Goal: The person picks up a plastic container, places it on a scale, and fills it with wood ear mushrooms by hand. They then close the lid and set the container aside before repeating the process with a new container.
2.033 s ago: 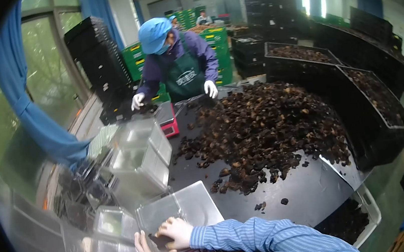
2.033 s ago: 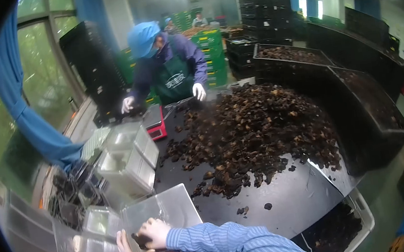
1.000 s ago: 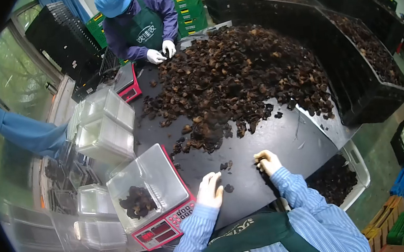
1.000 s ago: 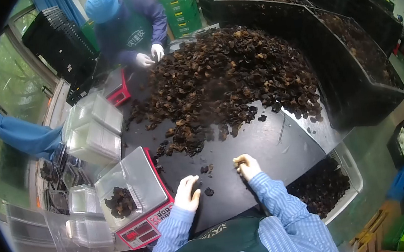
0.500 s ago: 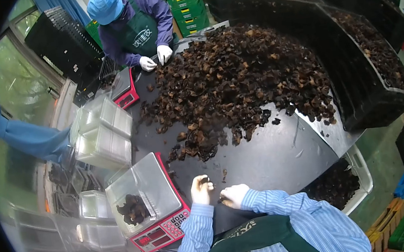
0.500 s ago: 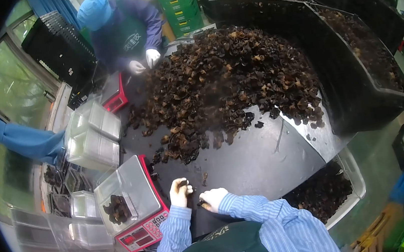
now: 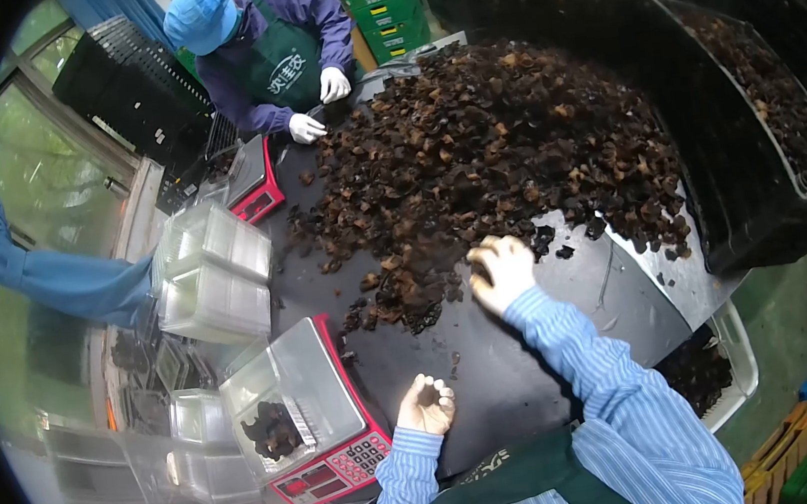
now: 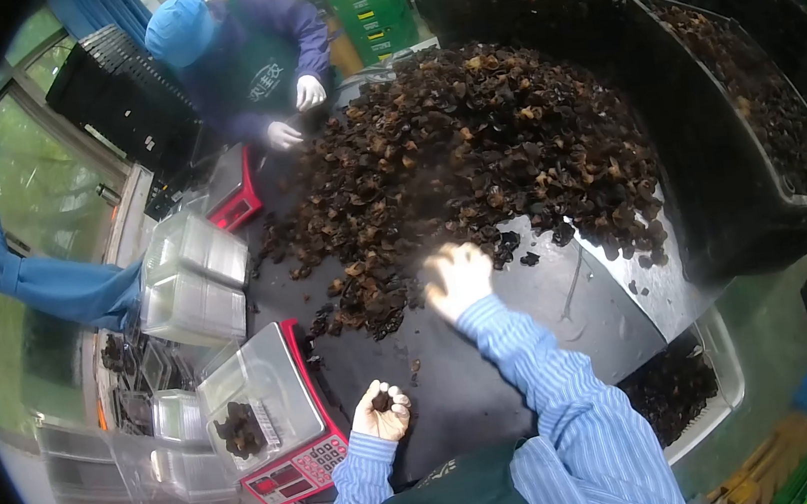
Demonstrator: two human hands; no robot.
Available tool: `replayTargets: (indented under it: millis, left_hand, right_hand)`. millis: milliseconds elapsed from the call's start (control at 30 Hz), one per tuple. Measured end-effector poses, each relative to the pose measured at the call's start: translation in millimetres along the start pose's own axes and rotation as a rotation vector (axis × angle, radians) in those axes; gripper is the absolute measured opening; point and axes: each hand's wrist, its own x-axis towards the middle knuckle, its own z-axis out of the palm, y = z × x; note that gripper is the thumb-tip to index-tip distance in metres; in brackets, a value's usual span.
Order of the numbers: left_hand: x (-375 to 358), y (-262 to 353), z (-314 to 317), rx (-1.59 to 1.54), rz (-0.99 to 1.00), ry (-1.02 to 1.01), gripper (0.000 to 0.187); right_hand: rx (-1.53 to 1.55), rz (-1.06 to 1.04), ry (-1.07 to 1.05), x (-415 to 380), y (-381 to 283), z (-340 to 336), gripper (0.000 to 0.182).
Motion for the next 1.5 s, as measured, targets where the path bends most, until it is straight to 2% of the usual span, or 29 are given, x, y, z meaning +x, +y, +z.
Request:
replayTargets:
  millis: [33,100,167,200,233,267,300,367,400,467,500,533,567,633,700,800,867,933,1033,1067,1167,1200,1267,1333,1367,1400,1433,1500]
  left_hand:
    - [0.4,0.0,1.0,0.028,0.032,0.057,0.012]
    - [2.1,0.4,4.8,0.089,0.097,0.168,0.012]
    - [8.5,5.6,-0.5,0.138,0.134,0.145,0.015]
    - [10.9,6.1,1.7,0.183,0.171,0.156,0.016]
    - [12.7,6.8,2.4,0.228,0.209,0.168,0.018]
    - [18.7,11.7,-3.2,0.288,0.239,0.180,0.022]
    - [21.8,8.1,8.8,0.379,0.321,0.281,0.022]
    - [28.9,13.7,6.3,0.661,0.398,0.240,0.019]
    - [30.4,7.6,17.1,0.768,0.456,0.312,0.015]
    - [32.6,3.2,20.8,1.023,0.444,0.347,0.014]
    - [34.1,0.2,22.2,1.151,0.434,0.360,0.015]
    - [37.7,-7.0,24.4,1.293,0.445,0.402,0.018]
    - [39.3,-13.2,24.4,1.354,0.451,0.352,0.018]
    - [47.1,-25.7,22.1,1.463,0.491,0.322,0.020]
    - [54.5,-33.6,23.4,1.527,0.532,0.285,0.020]
    - [76.6,-38.3,21.1,1.581,0.630,0.243,0.022]
    - [87.6,-38.1,24.9,1.642,0.696,0.199,0.032]
    - [100.6,-33.9,29.9,1.819,0.812,0.127,0.041]
    - [113.4,-36.9,48.5,2.380,1.290,0.006,0.048]
    - [115.9,-38.6,51.8,2.344,1.177,0.021,0.049]
    - [119.4,-39.6,53.0,2.510,0.822,0.125,0.040]
    - [117.8,-42.0,56.5,2.485,0.769,0.162,0.026]
    - [121.1,-35.5,42.0,2.385,0.843,0.088,0.019]
    - [117.7,-37.9,36.2,2.188,0.982,0.012,0.011]
    - [116.4,-41.4,34.3,2.165,0.974,0.014,0.011]
    - [108.9,-49.2,41.0,2.143,0.964,0.018,0.011]
    - [99.8,-58.0,48.1,2.119,0.955,0.025,0.011]
    - [89.2,-70.5,56.6,2.364,1.059,-0.147,0.015]
  right_hand:
    - [-0.137,0.142,-0.082,3.9,15.6,3.3,0.050]
    - [-0.204,0.253,-0.230,0.0,23.5,9.3,0.055]
    - [-0.217,0.082,-0.403,-13.5,5.5,3.5,0.050]
    - [-0.236,-0.076,-0.406,-27.3,-3.3,4.5,0.037]
    - [-0.195,-0.229,-0.311,-48.0,-1.9,23.3,0.026]
    - [-0.073,-0.311,-0.343,-63.7,-3.3,27.4,0.021]
    - [-0.009,-0.330,-0.460,-73.5,-11.4,19.5,0.022]
    - [0.160,-0.373,-0.356,-94.8,-10.1,17.7,0.027]
    - [0.282,-0.296,-0.304,-95.5,-6.7,10.8,0.027]
    - [0.516,-0.133,-0.196,-97.5,2.0,-9.0,0.026]
    - [0.746,0.204,-0.277,-101.3,5.6,-17.4,0.022]
    - [0.882,0.418,-0.275,-101.3,12.9,-23.3,0.021]
    - [1.012,0.635,-0.267,-100.1,21.3,-29.8,0.020]
    - [1.059,0.698,-0.181,-102.8,41.5,-33.1,0.021]
    - [1.398,0.901,-0.095,-108.9,51.8,-41.5,0.025]
    - [1.527,0.941,0.000,-116.0,60.8,-51.0,0.029]
    - [1.630,1.018,0.091,-114.5,55.1,-63.7,0.031]
    - [1.440,0.938,0.076,-122.1,65.4,-62.5,0.033]
    - [1.310,0.833,0.099,-126.8,71.8,-59.9,0.034]
    - [1.292,0.800,0.113,-126.2,72.0,-59.4,0.034]
    - [1.252,0.806,0.075,-123.0,69.9,-64.3,0.032]
    - [1.171,0.810,0.032,-120.4,67.5,-70.2,0.031]
    - [1.008,0.818,-0.051,-113.2,63.7,-82.0,0.030]
    - [1.070,0.783,0.039,-114.3,72.3,-77.1,0.027]
    - [1.101,0.764,0.082,-114.6,77.9,-72.8,0.026]
    - [1.278,0.866,0.157,-113.9,83.3,-66.8,0.024]
    - [1.626,1.016,0.127,-107.2,77.2,-79.9,0.024]
    - [1.796,1.163,0.095,-103.9,78.1,-82.5,0.023]
